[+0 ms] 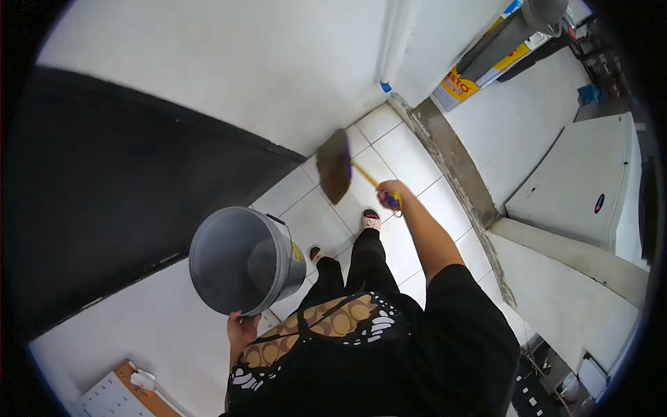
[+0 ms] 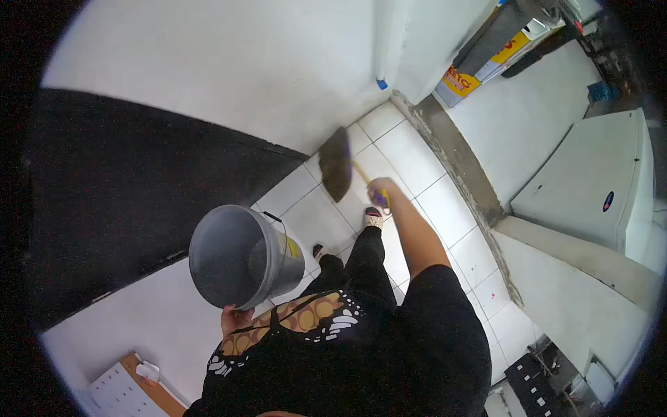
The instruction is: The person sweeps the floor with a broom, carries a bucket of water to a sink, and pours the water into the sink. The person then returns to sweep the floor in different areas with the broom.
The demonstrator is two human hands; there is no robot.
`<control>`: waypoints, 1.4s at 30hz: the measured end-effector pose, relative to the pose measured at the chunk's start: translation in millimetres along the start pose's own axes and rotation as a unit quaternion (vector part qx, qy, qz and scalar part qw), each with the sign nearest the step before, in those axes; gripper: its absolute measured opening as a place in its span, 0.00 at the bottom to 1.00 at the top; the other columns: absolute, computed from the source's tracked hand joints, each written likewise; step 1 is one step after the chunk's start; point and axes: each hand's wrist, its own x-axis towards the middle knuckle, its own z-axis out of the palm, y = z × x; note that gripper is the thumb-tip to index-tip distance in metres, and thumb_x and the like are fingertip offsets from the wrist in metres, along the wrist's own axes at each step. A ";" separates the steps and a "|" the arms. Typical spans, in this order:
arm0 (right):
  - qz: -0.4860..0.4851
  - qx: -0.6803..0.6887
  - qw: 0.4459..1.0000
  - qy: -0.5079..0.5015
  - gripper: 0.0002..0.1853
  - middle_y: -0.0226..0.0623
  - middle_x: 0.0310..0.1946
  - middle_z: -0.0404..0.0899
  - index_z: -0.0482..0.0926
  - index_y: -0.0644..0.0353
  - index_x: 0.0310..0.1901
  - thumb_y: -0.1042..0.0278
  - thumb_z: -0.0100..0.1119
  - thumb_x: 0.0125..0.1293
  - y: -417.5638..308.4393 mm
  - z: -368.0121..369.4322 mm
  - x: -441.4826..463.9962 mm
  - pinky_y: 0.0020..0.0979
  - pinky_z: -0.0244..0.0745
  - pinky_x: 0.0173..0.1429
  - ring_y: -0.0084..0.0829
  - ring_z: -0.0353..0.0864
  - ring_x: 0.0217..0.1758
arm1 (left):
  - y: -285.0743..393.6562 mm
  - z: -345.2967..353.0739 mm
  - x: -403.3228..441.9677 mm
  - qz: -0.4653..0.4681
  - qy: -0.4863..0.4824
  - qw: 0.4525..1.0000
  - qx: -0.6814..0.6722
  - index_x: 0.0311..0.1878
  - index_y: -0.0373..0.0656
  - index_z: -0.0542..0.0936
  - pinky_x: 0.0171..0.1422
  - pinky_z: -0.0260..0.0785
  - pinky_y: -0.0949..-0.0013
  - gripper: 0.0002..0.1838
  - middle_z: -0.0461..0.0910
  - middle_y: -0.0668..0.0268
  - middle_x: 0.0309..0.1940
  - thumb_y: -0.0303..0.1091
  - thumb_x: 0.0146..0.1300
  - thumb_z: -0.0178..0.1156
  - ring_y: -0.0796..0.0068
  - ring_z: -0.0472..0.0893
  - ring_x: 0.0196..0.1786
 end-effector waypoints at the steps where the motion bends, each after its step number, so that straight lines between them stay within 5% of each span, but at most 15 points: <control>1: 0.026 0.108 0.994 -0.004 0.11 0.29 0.09 0.62 0.62 0.57 0.18 0.70 0.46 0.56 -4.4 -25.7 7.8 0.25 0.59 0.11 0.23 0.62 0.08 | 3.7 -16.7 15.1 -0.041 -0.013 0.999 0.006 0.41 0.41 0.69 0.50 0.67 0.56 0.17 0.74 0.61 0.42 0.31 0.44 0.54 0.60 0.73 0.46; 3: 0.035 0.200 0.976 0.078 0.11 0.29 0.09 0.62 0.62 0.57 0.18 0.69 0.44 0.57 -16.8 -52.7 -2.5 0.24 0.58 0.11 0.22 0.60 0.07 | 0.2 31.4 -3.0 -0.062 0.081 0.995 0.011 0.42 0.41 0.69 0.48 0.68 0.56 0.18 0.74 0.61 0.42 0.30 0.44 0.55 0.60 0.73 0.45; 6: -0.044 0.217 0.972 0.077 0.08 0.31 0.09 0.61 0.62 0.57 0.21 0.69 0.42 0.56 5.8 -60.4 -21.1 0.24 0.55 0.11 0.24 0.58 0.08 | -18.5 88.3 -17.0 0.049 0.022 0.997 0.049 0.42 0.41 0.69 0.45 0.71 0.57 0.18 0.74 0.61 0.41 0.31 0.44 0.56 0.60 0.75 0.43; 9: -0.116 0.141 0.980 0.077 0.02 0.30 0.09 0.59 0.63 0.57 0.26 0.72 0.42 0.54 16.6 -28.3 -86.8 0.24 0.53 0.11 0.24 0.57 0.08 | -18.7 104.8 -11.7 0.032 0.024 0.997 0.072 0.40 0.40 0.70 0.44 0.72 0.57 0.17 0.75 0.61 0.39 0.31 0.45 0.56 0.60 0.76 0.41; 13: -0.066 0.365 0.926 -0.073 0.09 0.29 0.14 0.61 0.60 0.52 0.37 0.76 0.43 0.56 3.1 1.2 -178.5 0.25 0.55 0.12 0.23 0.61 0.11 | -22.6 144.1 -12.5 0.051 0.026 0.994 0.090 0.39 0.39 0.70 0.43 0.74 0.57 0.15 0.74 0.60 0.38 0.31 0.46 0.56 0.60 0.76 0.39; 17: -0.112 0.295 0.948 -0.038 0.03 0.28 0.09 0.57 0.62 0.57 0.28 0.71 0.43 0.56 -5.7 -55.7 -89.4 0.25 0.53 0.11 0.23 0.55 0.08 | -21.0 164.7 -5.9 0.038 0.044 0.994 0.097 0.41 0.38 0.70 0.46 0.74 0.57 0.16 0.75 0.59 0.40 0.29 0.46 0.55 0.61 0.76 0.42; 21: -0.050 0.437 0.898 -0.015 0.08 0.30 0.07 0.58 0.59 0.57 0.19 0.72 0.41 0.53 -30.8 -103.0 -11.9 0.27 0.55 0.10 0.25 0.58 0.07 | -22.4 198.2 -15.0 0.060 0.050 0.988 0.131 0.39 0.37 0.68 0.42 0.75 0.56 0.15 0.72 0.56 0.38 0.32 0.48 0.55 0.59 0.75 0.42; 25: -0.131 0.389 0.912 -0.003 0.05 0.32 0.08 0.58 0.60 0.58 0.21 0.76 0.42 0.52 -41.3 -35.0 -89.0 0.28 0.55 0.11 0.27 0.59 0.07 | -23.3 208.3 -12.9 0.069 0.043 0.988 0.132 0.41 0.38 0.67 0.44 0.73 0.56 0.15 0.71 0.57 0.40 0.31 0.49 0.54 0.59 0.74 0.43; 28: -0.067 0.439 0.894 -0.056 0.05 0.32 0.08 0.58 0.61 0.57 0.21 0.74 0.43 0.52 -42.2 -10.6 -148.6 0.28 0.55 0.11 0.28 0.58 0.07 | -22.2 214.9 -11.2 0.054 0.046 0.988 0.138 0.41 0.39 0.67 0.45 0.72 0.55 0.15 0.71 0.57 0.41 0.31 0.50 0.54 0.59 0.74 0.44; 33: -0.103 0.388 0.915 -0.044 0.11 0.29 0.09 0.59 0.59 0.56 0.20 0.67 0.40 0.59 -49.4 -75.5 -55.1 0.23 0.54 0.12 0.24 0.55 0.08 | -22.9 222.9 -1.0 0.060 0.034 0.984 0.164 0.42 0.39 0.67 0.46 0.72 0.54 0.15 0.71 0.57 0.42 0.31 0.50 0.53 0.58 0.74 0.44; 37: -0.085 0.398 0.912 0.052 0.11 0.31 0.08 0.59 0.60 0.57 0.17 0.69 0.42 0.57 -40.7 -36.6 -46.6 0.27 0.57 0.12 0.26 0.59 0.09 | -26.9 237.6 -8.6 0.043 0.021 0.985 0.165 0.43 0.40 0.68 0.46 0.72 0.54 0.16 0.71 0.57 0.41 0.30 0.49 0.53 0.57 0.74 0.44; 42: -0.125 0.354 0.925 -0.056 0.12 0.36 0.07 0.62 0.63 0.59 0.13 0.72 0.43 0.52 -30.0 3.0 -117.2 0.31 0.57 0.12 0.32 0.62 0.08 | -22.2 242.2 -8.0 0.034 -0.003 0.982 0.185 0.44 0.41 0.68 0.47 0.71 0.54 0.18 0.71 0.58 0.42 0.30 0.47 0.55 0.58 0.74 0.44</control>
